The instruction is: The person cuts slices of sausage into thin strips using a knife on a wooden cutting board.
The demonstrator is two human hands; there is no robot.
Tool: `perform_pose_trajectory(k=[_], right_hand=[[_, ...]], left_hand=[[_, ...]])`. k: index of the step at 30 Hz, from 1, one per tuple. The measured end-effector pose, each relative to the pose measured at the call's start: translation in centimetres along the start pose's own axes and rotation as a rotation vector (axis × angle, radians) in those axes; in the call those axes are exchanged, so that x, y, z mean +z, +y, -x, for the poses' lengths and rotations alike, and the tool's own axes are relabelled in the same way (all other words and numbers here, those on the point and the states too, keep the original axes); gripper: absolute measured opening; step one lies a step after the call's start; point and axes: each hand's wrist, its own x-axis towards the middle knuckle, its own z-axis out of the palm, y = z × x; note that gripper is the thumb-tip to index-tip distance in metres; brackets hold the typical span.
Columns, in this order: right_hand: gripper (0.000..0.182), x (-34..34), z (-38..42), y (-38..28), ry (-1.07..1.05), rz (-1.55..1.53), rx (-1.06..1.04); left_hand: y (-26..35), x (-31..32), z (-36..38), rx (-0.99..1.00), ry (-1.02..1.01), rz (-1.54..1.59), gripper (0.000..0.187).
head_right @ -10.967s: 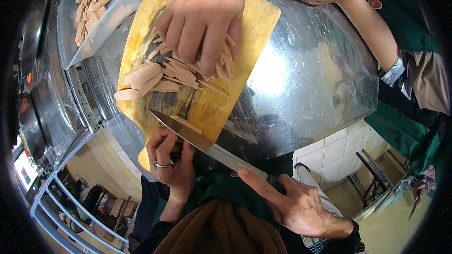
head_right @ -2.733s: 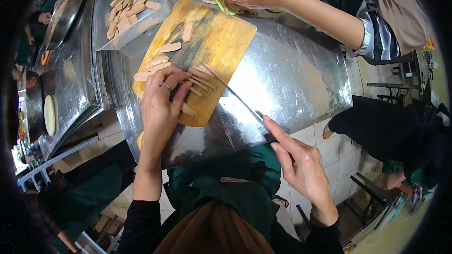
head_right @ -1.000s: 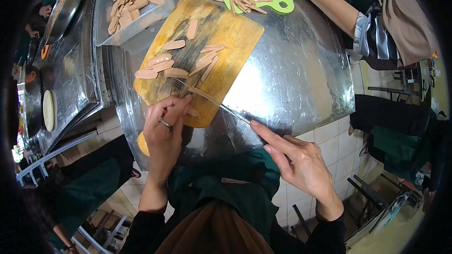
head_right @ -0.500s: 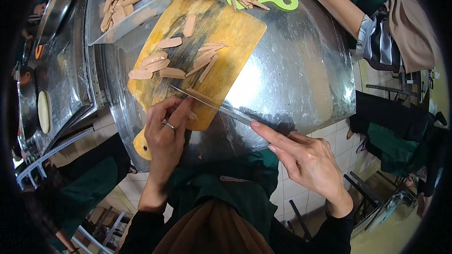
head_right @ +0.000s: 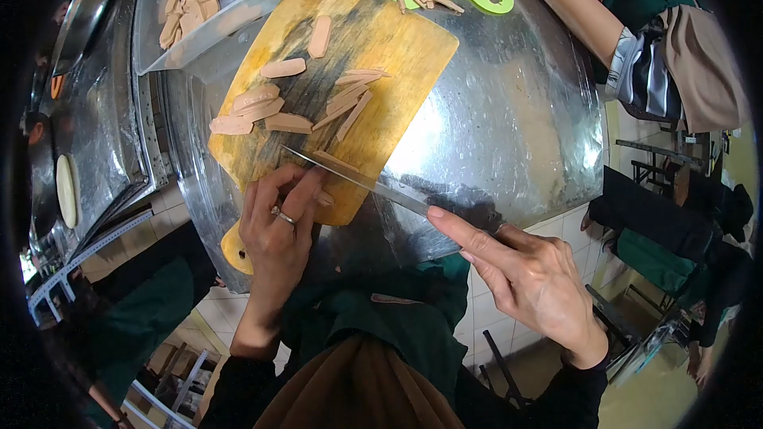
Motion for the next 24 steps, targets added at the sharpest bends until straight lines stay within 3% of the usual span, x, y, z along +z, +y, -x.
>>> perform_pose_trajectory(k=[24], right_hand=[[0.070,1.6,0.2,1.2,-0.010,0.028,-0.062]], left_hand=[[0.0,0.0,-0.1,-0.015,-0.015,-0.023,0.050]])
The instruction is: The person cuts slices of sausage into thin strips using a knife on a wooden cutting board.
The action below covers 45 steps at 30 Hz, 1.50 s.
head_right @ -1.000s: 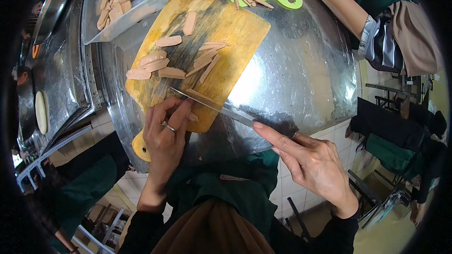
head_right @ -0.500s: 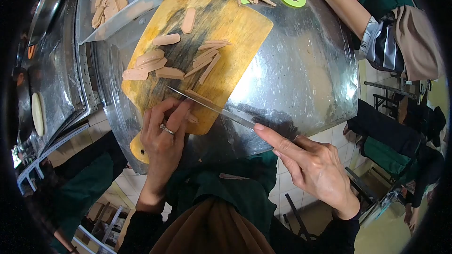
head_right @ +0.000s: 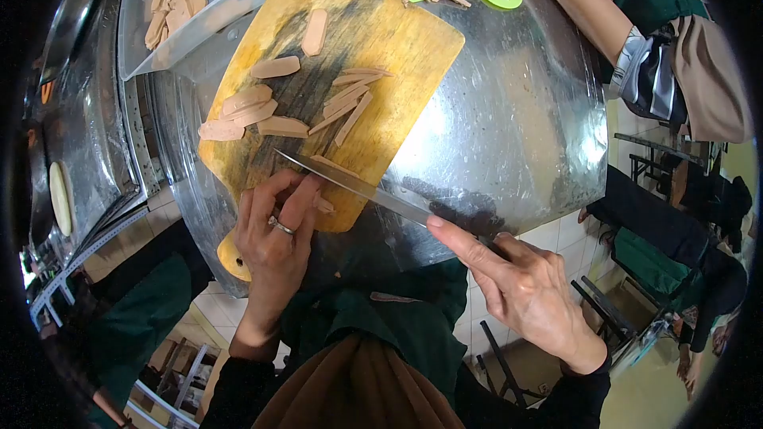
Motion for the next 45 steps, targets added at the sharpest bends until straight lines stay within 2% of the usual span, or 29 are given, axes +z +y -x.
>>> perform_pose_trajectory(k=[8,14,18,24,30,34,37,42,45], right_hand=[[0.068,1.3,-3.3,0.4,0.036,-0.077,-0.107],[0.052,1.2,-2.6,0.8,0.043,-0.122,-0.001],[0.062,1.3,-1.8,1.5,0.135,-0.034,-0.004],[0.059,1.2,-1.5,1.1,0.245,-0.057,-0.029],[0.058,1.0,0.2,-0.2,0.121,-0.088,-0.062],[0.058,1.7,0.2,0.2,0.112,-0.081,-0.040],[0.058,1.3,0.0,0.1,0.159,-0.053,0.044],[0.056,2.8,0.8,-0.5,0.192,-0.252,-0.087],[0.057,3.1,1.5,-0.8,0.071,-0.280,-0.059]], left_hand=[[0.2,0.0,-0.1,-0.014,0.011,0.008,0.048],[0.1,0.1,0.0,-0.012,0.023,0.000,0.049],[0.1,0.1,0.0,-0.027,0.022,0.042,0.049],[-0.1,0.3,0.2,-0.037,0.064,0.108,0.039],[-1.1,-1.1,0.8,-0.178,0.177,0.468,0.026],[-1.4,-1.9,1.8,-0.218,0.178,0.422,0.025],[-0.8,-2.1,2.5,-0.265,0.075,0.380,0.027],[-0.5,-1.5,2.1,-0.115,0.069,0.148,0.029],[-0.8,-1.2,2.0,-0.062,0.070,0.083,0.028]])
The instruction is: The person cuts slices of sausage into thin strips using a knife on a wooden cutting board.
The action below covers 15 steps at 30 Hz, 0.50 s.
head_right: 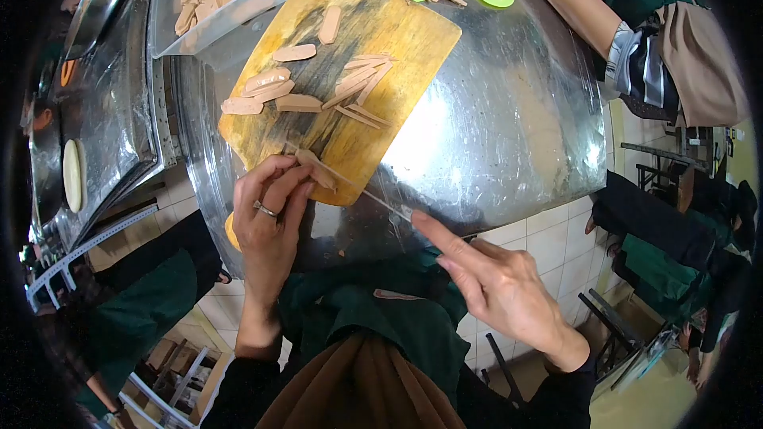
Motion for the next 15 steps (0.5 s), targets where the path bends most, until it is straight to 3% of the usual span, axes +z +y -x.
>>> perform_pose_trajectory(k=[15], right_hand=[[0.064,1.5,1.0,-0.9,0.026,-0.084,0.032]], left_hand=[[0.0,0.0,0.1,0.009,-0.012,-0.029,0.029]])
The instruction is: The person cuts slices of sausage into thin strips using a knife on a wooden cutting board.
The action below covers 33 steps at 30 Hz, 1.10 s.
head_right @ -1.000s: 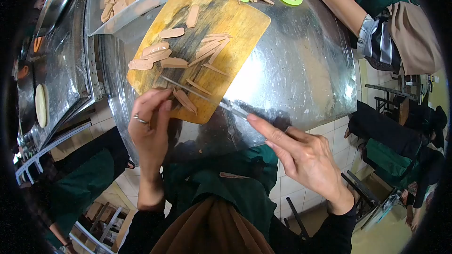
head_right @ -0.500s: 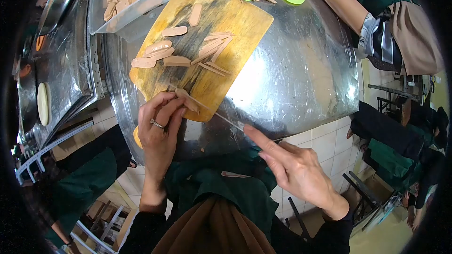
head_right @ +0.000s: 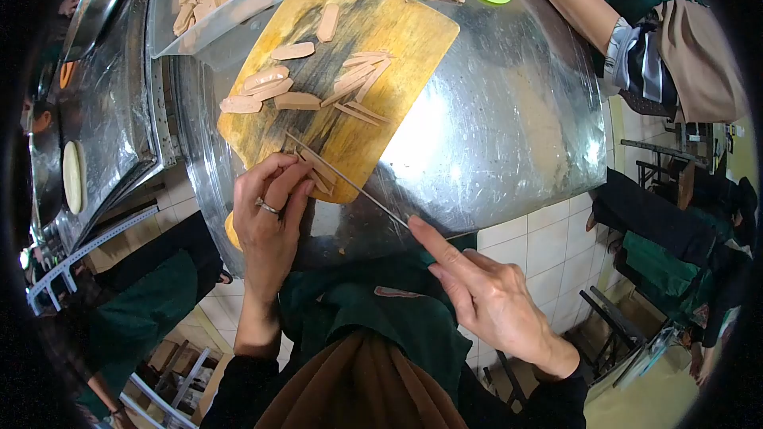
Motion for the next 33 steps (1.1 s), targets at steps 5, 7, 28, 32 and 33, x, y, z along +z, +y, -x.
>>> perform_pose_trajectory(k=[5,7,28,32,33], right_hand=[[0.064,1.1,0.4,-0.5,-0.011,0.026,0.036],[0.064,1.3,0.6,-0.6,-0.003,0.039,0.037],[0.078,2.4,1.2,-3.4,-0.067,0.111,0.156],[0.080,3.1,0.6,-3.4,-0.066,0.133,0.167],[0.080,3.3,0.1,-3.3,-0.060,0.136,0.159]], left_hand=[[-0.3,0.2,0.0,0.004,0.000,-0.010,0.029],[-0.2,0.2,0.0,0.003,0.007,-0.011,0.030],[-0.3,0.5,0.1,0.011,0.009,-0.068,0.037],[-0.3,0.6,0.1,0.025,0.017,-0.082,0.040],[-0.3,0.6,0.1,0.029,0.014,-0.080,0.040]])
